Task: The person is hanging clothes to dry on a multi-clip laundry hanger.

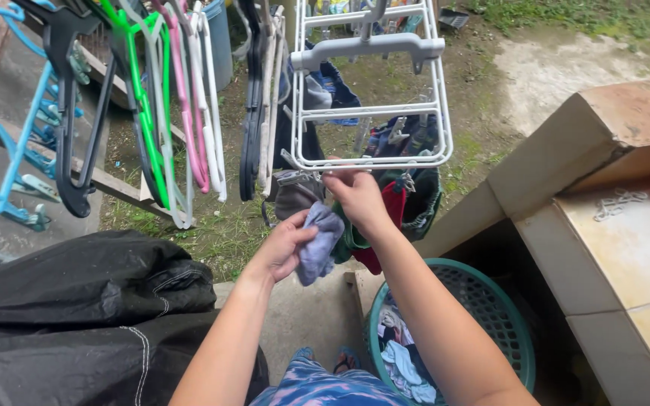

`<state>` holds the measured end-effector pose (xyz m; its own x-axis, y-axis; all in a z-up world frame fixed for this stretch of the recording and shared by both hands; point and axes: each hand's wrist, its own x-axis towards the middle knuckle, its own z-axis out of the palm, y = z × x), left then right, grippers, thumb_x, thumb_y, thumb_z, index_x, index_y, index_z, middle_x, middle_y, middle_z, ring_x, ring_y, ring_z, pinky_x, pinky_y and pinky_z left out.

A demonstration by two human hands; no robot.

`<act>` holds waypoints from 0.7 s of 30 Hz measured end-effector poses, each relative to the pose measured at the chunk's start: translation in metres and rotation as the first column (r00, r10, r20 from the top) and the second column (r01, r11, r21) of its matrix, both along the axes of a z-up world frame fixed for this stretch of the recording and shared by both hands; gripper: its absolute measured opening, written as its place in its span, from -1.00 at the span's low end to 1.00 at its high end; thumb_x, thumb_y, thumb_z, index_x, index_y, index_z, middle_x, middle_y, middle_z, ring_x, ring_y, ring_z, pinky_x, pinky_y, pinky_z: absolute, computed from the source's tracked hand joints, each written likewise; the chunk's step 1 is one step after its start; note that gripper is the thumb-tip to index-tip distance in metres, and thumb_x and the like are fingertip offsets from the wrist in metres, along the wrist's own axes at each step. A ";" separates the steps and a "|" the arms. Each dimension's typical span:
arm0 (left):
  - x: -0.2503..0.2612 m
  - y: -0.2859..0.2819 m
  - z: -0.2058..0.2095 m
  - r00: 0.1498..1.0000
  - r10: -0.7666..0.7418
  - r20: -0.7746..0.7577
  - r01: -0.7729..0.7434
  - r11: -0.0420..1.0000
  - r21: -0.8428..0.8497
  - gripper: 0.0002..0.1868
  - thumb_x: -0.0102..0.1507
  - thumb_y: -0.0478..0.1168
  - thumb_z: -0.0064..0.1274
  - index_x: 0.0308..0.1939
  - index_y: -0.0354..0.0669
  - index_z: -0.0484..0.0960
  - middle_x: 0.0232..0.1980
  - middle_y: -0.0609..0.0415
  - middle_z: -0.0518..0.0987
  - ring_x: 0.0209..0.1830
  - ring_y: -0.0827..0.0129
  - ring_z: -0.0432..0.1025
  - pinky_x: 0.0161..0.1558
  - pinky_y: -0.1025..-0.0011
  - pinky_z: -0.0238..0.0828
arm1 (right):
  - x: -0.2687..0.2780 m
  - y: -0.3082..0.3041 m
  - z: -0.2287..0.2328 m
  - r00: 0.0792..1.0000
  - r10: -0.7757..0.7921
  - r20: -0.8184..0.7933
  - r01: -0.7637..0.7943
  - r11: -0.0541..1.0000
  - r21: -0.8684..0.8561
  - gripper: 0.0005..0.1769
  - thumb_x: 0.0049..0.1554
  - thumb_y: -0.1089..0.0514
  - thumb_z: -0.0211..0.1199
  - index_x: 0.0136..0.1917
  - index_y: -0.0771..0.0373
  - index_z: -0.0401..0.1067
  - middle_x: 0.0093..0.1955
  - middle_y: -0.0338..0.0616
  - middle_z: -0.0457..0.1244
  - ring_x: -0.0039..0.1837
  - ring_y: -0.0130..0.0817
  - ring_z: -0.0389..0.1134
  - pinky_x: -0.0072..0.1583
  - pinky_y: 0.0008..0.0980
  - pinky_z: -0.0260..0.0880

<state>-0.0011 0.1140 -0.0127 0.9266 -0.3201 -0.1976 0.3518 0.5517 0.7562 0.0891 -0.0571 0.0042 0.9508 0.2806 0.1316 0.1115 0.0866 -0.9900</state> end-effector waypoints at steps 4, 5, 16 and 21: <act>0.012 -0.009 -0.033 0.984 0.176 -0.015 -0.176 0.983 -0.058 -0.69 0.38 -0.28 0.04 0.20 -0.31 0.51 0.01 0.01 0.64 -0.04 0.35 0.58 0.03 0.32 0.56 | -0.006 0.000 0.016 0.997 -0.047 -0.067 0.043 0.997 -0.057 -0.65 0.16 0.16 0.31 0.15 0.43 0.54 -0.04 -0.17 0.42 -0.06 -0.51 0.36 -0.02 -0.48 0.34; 0.016 -0.010 -0.045 0.964 0.262 0.048 -0.262 0.965 -0.013 -0.71 0.41 -0.31 0.04 0.19 -0.36 0.51 0.01 -0.03 0.64 -0.04 0.34 0.57 0.04 0.32 0.55 | -0.004 -0.001 0.009 0.998 -0.041 -0.043 0.037 0.996 -0.081 -0.67 0.19 0.14 0.27 0.14 0.40 0.55 -0.10 -0.23 0.39 -0.12 -0.53 0.31 -0.07 -0.49 0.32; 0.014 -0.012 -0.055 0.897 0.396 0.194 -0.418 0.905 0.083 -0.57 0.31 -0.53 -0.12 0.27 -0.27 0.43 0.10 -0.05 0.63 0.05 0.35 0.56 0.11 0.41 0.53 | -0.006 0.000 0.009 0.996 0.086 -0.018 -0.086 0.996 -0.019 -0.64 0.21 0.03 0.34 0.10 0.37 0.54 -0.18 -0.25 0.34 -0.20 -0.58 0.24 -0.15 -0.50 0.26; 0.009 -0.020 -0.041 0.926 0.354 0.127 -0.358 0.934 0.007 -0.52 0.31 -0.56 -0.18 0.31 -0.21 0.37 0.06 -0.02 0.64 0.01 0.35 0.57 0.10 0.37 0.54 | -0.016 0.002 0.017 0.992 -0.122 0.029 0.122 0.992 -0.015 -0.65 0.20 0.03 0.31 0.07 0.38 0.55 -0.16 -0.26 0.38 -0.19 -0.55 0.36 -0.11 -0.50 0.43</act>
